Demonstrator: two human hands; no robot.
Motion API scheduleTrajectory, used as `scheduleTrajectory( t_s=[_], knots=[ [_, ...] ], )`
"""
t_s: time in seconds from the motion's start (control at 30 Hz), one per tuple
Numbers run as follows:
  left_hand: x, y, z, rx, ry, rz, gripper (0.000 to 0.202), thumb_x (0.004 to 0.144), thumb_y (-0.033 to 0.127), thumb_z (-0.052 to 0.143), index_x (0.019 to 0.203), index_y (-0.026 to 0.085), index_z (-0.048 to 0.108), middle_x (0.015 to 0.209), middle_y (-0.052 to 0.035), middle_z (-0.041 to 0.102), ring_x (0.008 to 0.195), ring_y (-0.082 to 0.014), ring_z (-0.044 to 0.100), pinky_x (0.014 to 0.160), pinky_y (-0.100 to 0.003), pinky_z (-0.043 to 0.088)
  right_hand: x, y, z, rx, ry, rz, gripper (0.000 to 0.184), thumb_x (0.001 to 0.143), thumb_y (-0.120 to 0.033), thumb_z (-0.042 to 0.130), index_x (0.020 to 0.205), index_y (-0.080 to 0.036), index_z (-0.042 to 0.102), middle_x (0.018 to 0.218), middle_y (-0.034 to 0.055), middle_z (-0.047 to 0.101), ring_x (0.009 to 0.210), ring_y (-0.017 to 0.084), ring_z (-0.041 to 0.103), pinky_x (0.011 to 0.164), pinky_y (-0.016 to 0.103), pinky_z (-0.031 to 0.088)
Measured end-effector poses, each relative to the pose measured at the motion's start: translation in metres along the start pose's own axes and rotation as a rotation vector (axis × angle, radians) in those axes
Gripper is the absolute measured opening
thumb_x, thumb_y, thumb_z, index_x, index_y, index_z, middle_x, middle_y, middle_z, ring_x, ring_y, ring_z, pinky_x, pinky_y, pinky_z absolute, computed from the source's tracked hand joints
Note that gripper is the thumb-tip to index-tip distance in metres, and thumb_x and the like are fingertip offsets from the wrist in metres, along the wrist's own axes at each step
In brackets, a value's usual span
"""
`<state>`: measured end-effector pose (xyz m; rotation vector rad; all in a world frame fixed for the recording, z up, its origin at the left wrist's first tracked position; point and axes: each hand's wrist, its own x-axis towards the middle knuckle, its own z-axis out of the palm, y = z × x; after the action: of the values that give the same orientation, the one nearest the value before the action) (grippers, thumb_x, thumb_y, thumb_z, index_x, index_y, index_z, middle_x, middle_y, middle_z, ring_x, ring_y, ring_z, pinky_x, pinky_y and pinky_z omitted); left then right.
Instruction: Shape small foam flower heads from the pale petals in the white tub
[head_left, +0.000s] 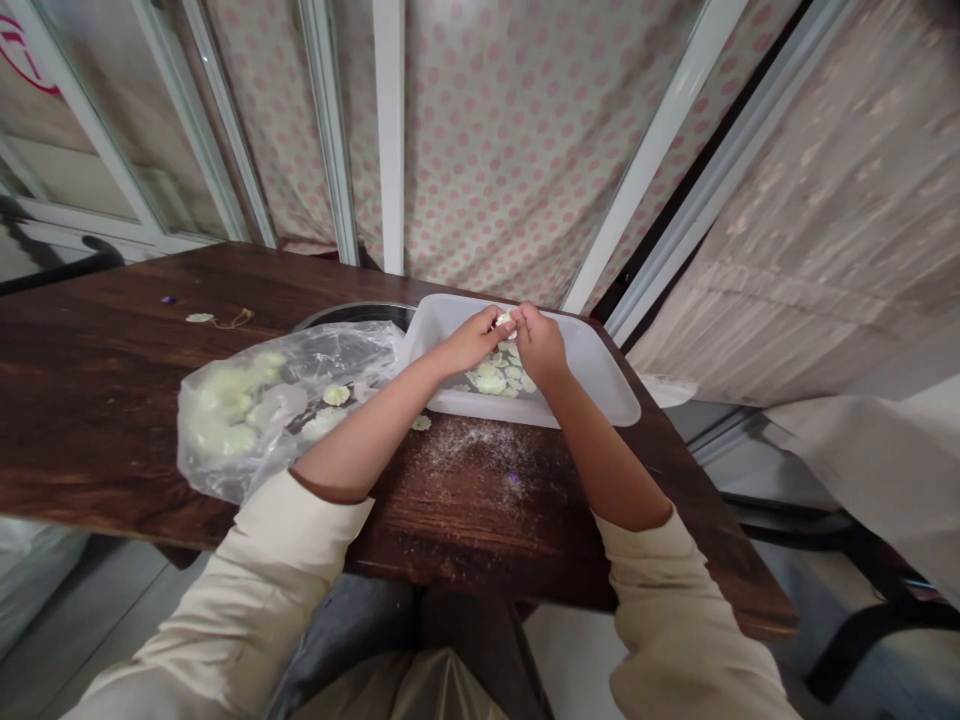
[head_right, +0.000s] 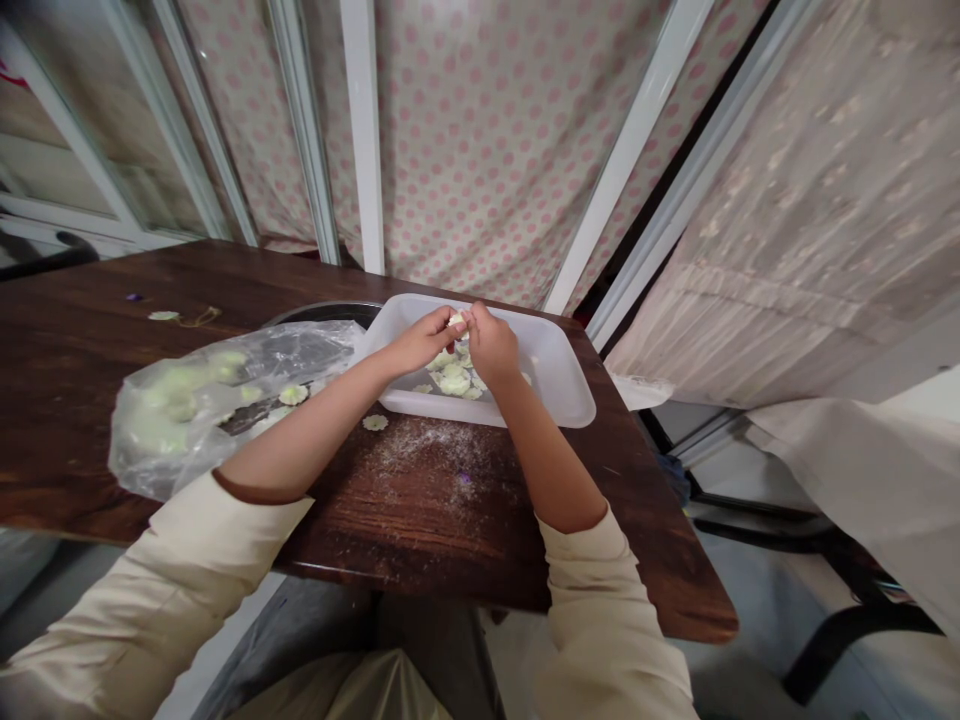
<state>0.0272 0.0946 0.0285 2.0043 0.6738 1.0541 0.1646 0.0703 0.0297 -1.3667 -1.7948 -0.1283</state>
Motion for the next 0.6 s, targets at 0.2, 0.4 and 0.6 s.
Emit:
scheduleTrajectory(
  t_s=[0.2,0.4,0.6],
  knots=[
    [-0.001,0.002,0.000,0.017,0.031,-0.006,0.026,0.085,0.042,0.041,0.077,0.018,0.043,0.065,0.0001,0.046,0.062,-0.0115,0.046,0.065,-0.026,0.037,-0.002,-0.005,-0.001,-0.179,0.086,0.058,0.039,0.088,-0.046,0.026,0.075,-0.020,0.052,0.061,0.0038,0.052,0.063,0.017,0.047,0.058,0.027,0.029],
    [0.001,0.000,-0.002,0.017,0.044,0.035,0.023,0.085,0.039,0.040,0.075,0.018,0.040,0.063,0.0008,0.044,0.061,-0.0109,0.045,0.062,-0.025,0.037,0.005,0.020,0.000,-0.035,0.149,0.210,0.031,0.080,-0.049,0.042,0.083,-0.019,0.051,0.065,0.0018,0.054,0.062,0.015,0.048,0.059,0.027,0.034],
    [0.001,0.000,-0.002,0.021,0.051,0.066,0.022,0.085,0.038,0.042,0.078,0.017,0.041,0.065,0.0009,0.045,0.062,-0.0096,0.045,0.061,-0.023,0.036,0.008,0.014,0.005,0.351,-0.007,0.057,0.036,0.083,-0.052,0.033,0.077,-0.020,0.046,0.072,0.0006,0.054,0.066,0.011,0.050,0.062,0.025,0.038]
  ],
)
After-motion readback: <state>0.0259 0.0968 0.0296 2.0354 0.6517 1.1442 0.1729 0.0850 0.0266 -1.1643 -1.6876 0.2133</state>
